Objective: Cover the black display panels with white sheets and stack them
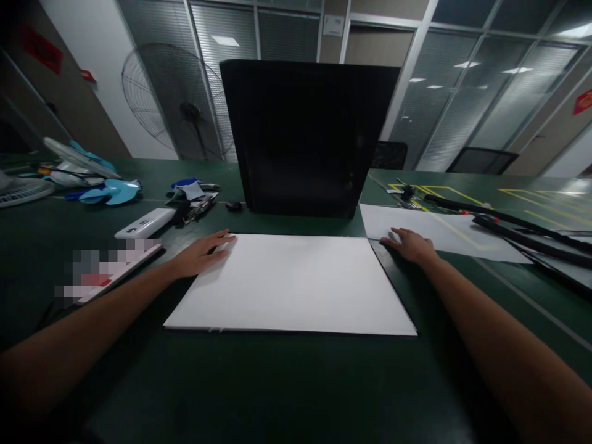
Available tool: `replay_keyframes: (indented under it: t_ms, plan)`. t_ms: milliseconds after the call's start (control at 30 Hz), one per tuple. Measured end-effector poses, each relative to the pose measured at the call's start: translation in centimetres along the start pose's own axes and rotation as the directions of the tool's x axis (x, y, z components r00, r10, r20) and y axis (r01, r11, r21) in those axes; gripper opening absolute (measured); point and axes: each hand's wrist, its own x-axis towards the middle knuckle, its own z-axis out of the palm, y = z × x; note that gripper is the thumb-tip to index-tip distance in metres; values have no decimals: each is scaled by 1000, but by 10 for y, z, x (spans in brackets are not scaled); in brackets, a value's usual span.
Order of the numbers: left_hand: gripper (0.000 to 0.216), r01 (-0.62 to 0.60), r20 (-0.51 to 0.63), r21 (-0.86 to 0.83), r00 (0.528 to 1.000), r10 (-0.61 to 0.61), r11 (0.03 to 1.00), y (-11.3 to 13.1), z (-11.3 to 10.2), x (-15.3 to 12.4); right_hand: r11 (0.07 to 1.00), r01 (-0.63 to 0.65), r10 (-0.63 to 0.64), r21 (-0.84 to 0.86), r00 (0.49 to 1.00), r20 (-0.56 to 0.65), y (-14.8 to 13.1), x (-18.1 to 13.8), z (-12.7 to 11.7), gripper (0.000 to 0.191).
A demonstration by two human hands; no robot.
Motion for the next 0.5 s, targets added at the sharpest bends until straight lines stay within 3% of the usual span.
replay_keyframes:
  t_ms: [233, 400, 500]
  plan:
    - [86, -20, 2, 27, 1000, 20, 999, 1, 1, 2, 994, -1, -4, -109, 999, -41, -12, -17, -9, 50]
    - [79, -14, -1, 46, 1000, 15, 999, 2, 1, 0, 980, -54, 17, -193, 982, -191, -44, -38, -52, 47]
    - [76, -23, -9, 43, 1000, 24, 999, 2, 2, 0, 967, -25, -34, -252, 974, -224, -79, -60, -84, 38]
